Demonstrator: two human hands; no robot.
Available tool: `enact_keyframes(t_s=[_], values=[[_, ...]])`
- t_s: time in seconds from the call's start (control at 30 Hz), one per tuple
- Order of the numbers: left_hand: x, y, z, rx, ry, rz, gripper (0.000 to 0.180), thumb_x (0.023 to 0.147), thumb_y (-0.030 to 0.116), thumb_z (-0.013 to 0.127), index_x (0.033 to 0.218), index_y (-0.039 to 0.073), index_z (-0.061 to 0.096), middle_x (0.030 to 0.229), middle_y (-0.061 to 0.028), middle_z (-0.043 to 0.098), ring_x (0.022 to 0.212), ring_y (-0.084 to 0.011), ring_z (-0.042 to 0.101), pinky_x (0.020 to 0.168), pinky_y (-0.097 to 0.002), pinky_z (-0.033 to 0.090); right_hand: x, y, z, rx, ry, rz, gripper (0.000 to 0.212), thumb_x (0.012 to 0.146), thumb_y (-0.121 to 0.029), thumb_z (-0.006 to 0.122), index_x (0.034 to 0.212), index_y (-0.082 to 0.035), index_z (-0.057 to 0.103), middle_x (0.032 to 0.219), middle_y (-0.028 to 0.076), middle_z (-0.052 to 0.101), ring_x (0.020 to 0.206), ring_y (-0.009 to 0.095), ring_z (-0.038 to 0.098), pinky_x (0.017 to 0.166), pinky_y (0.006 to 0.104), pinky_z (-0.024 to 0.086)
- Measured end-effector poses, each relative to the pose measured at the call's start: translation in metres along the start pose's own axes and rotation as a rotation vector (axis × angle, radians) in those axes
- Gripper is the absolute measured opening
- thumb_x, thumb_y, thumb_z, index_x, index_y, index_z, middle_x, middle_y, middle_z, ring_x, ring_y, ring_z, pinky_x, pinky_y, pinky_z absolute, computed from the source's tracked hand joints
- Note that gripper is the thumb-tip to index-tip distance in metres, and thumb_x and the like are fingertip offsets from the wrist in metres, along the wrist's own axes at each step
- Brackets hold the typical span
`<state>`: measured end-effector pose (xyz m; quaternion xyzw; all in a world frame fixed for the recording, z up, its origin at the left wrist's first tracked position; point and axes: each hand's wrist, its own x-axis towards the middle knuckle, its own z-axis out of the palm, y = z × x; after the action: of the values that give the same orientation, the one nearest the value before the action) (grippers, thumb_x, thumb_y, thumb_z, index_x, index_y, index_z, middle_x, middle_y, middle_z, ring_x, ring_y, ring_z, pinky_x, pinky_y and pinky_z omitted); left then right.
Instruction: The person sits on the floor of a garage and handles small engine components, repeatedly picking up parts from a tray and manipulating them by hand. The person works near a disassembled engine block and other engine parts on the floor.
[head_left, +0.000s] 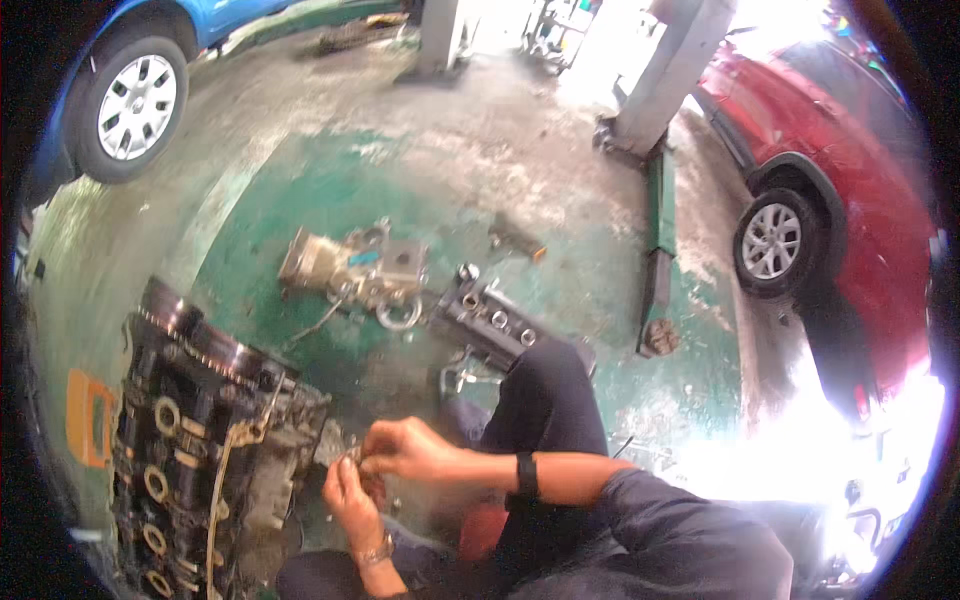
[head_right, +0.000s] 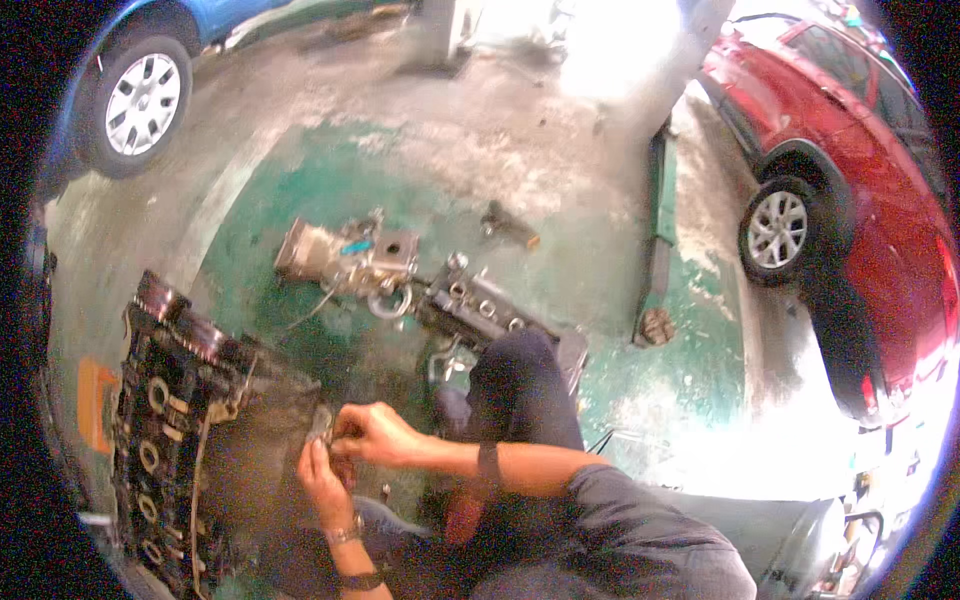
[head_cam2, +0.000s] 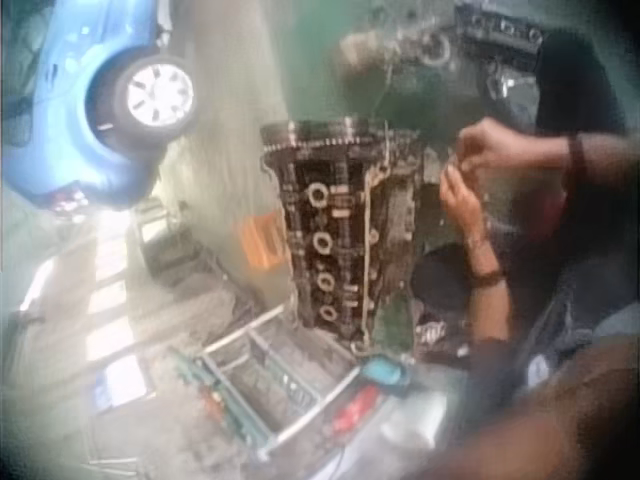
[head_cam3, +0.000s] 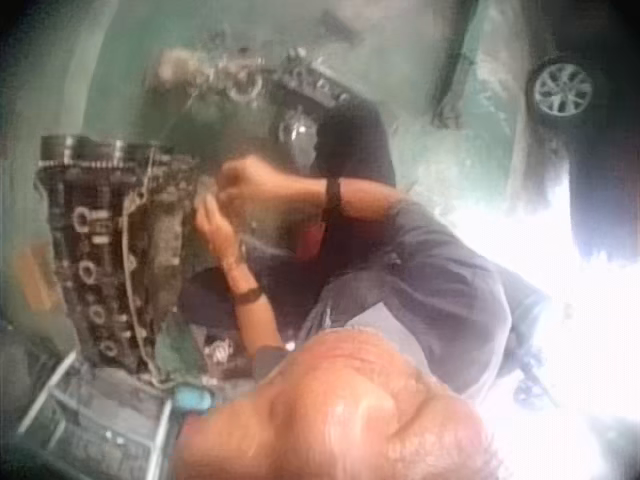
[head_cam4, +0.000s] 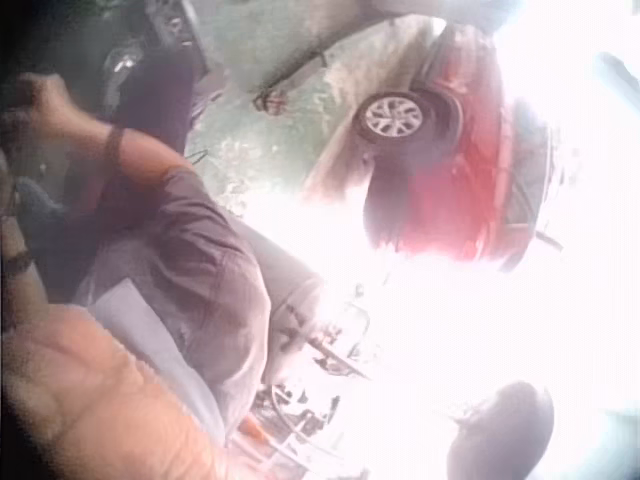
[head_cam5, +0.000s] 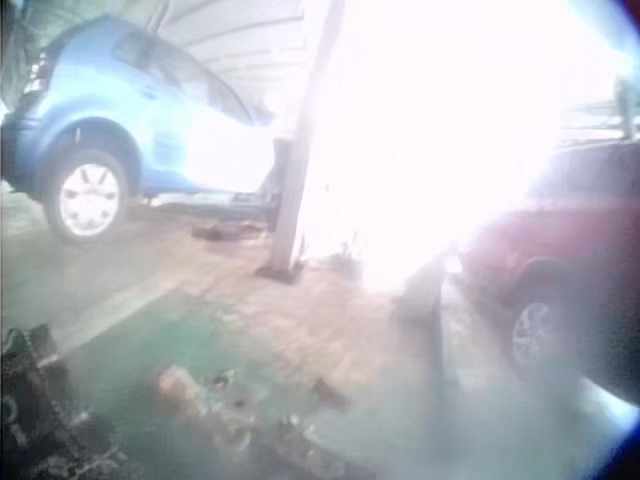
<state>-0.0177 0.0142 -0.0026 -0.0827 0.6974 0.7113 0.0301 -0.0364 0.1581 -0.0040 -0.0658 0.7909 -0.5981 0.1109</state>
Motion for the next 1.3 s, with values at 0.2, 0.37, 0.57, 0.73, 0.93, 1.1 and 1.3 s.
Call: enact_keyframes(t_s=[0.2,0.37,0.57,0.73,0.93,1.1,1.3], values=[[-0.003,-0.007,0.004,0.019,-0.014,-0.009,0.022,0.099,0.019,0.039,0.100,0.003,0.053,0.065,-0.0008,0.053,0.045,-0.0064,0.044,0.039,-0.0213,0.033,0.009,0.016,0.000,0.437,-0.141,0.408,0.048,0.093,-0.041,0.053,0.103,0.005,0.059,0.088,0.009,0.065,0.077,0.017,0.060,0.070,0.0336,0.050],[-0.002,-0.008,0.004,-0.044,-0.061,-0.075,0.013,0.098,0.013,0.039,0.103,0.004,0.046,0.073,-0.0035,0.054,0.046,-0.0085,0.048,0.038,-0.0220,0.037,0.003,0.015,0.008,0.194,-0.132,0.133,0.040,0.093,-0.034,0.054,0.104,0.003,0.061,0.082,0.011,0.066,0.070,0.017,0.060,0.063,0.0349,0.049],[-0.003,-0.007,0.004,-0.148,-0.032,-0.211,0.015,0.099,0.018,0.041,0.100,0.005,0.048,0.084,-0.0009,0.053,0.060,-0.0079,0.048,0.050,-0.0260,0.041,-0.001,0.008,0.009,-0.052,0.002,-0.035,0.025,0.091,-0.022,0.057,0.092,0.002,0.061,0.069,0.015,0.061,0.062,0.022,0.060,0.059,0.0350,0.047],[-0.003,-0.003,0.000,0.024,-0.043,-0.137,0.014,0.097,0.016,0.043,0.094,0.005,0.050,0.081,0.0001,0.051,0.062,-0.0083,0.048,0.052,-0.0269,0.043,-0.001,0.009,0.010,-0.126,0.088,-0.134,0.022,0.088,-0.019,0.060,0.094,0.002,0.061,0.076,0.019,0.064,0.071,0.031,0.066,0.062,0.0379,0.050],[0.006,-0.018,-0.004,-0.059,0.046,-0.100,0.017,0.095,0.012,0.047,0.089,0.000,0.057,0.073,0.0005,0.054,0.059,-0.0072,0.047,0.050,-0.0244,0.040,0.000,0.006,0.007,-0.043,0.119,-0.185,0.021,0.085,-0.014,0.063,0.099,0.001,0.059,0.079,0.019,0.065,0.070,0.030,0.066,0.060,0.0384,0.050],[0.005,-0.023,-0.005,-0.001,0.048,-0.058,0.010,0.092,0.007,0.052,0.090,-0.002,0.058,0.073,0.0001,0.055,0.061,-0.0068,0.049,0.052,-0.0232,0.041,0.000,0.006,0.005,0.140,0.069,0.048,0.023,0.087,-0.011,0.062,0.105,0.003,0.057,0.072,0.010,0.063,0.063,0.014,0.061,0.056,0.0322,0.049],[0.003,-0.017,-0.002,0.003,0.013,-0.045,0.006,0.090,0.003,0.054,0.088,-0.001,0.057,0.071,-0.0017,0.056,0.057,-0.0069,0.048,0.051,-0.0235,0.041,0.003,0.010,0.008,0.395,0.031,0.132,0.022,0.087,-0.009,0.062,0.106,0.001,0.058,0.080,0.005,0.064,0.064,0.011,0.058,0.057,0.0281,0.048]])
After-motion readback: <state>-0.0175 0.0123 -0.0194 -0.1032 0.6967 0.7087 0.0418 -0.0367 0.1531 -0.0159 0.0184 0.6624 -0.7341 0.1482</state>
